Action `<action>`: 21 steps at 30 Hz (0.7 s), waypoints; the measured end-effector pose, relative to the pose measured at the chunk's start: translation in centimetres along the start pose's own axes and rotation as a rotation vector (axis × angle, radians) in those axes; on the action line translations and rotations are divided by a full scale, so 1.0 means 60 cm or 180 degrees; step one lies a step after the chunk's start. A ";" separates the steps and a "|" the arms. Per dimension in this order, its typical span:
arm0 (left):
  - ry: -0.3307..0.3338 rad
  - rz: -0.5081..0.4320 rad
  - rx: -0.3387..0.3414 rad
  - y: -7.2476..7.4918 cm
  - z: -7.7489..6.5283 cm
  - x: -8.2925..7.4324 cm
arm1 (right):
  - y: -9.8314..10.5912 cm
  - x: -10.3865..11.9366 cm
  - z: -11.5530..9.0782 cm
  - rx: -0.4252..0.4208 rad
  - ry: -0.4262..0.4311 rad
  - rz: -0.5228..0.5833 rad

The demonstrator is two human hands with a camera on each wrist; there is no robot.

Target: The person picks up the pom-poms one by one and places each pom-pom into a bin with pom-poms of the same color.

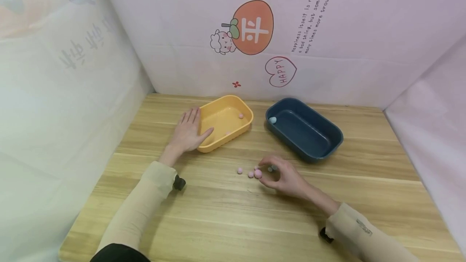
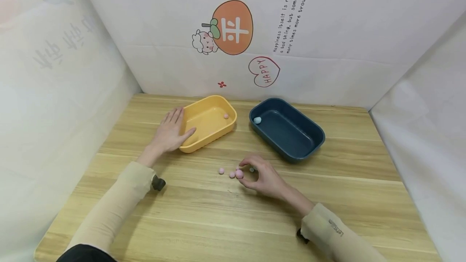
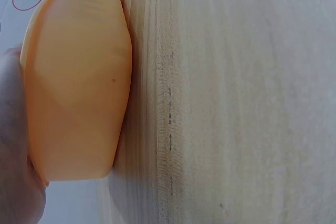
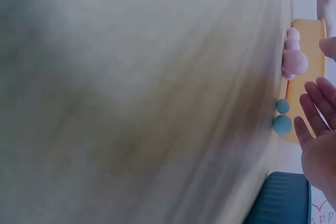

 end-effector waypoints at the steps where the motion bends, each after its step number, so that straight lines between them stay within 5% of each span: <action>1: -0.0001 -0.0001 -0.0002 0.000 -0.001 0.000 | -0.001 0.000 -0.001 0.0018 -0.0016 0.0007; 21: 0.0001 -0.0001 0.0005 0.001 -0.002 -0.001 | -0.017 -0.006 0.005 0.0073 -0.0142 -0.0034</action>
Point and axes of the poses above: each hand's wrist, its own z-axis towards the middle knuckle, its own y-axis out of the back of the hand, x = y × z, the point moved 3 cm from there along z, towards the middle knuckle, and after that the axes turned 1 degree about -y, right-handed, at the moved point
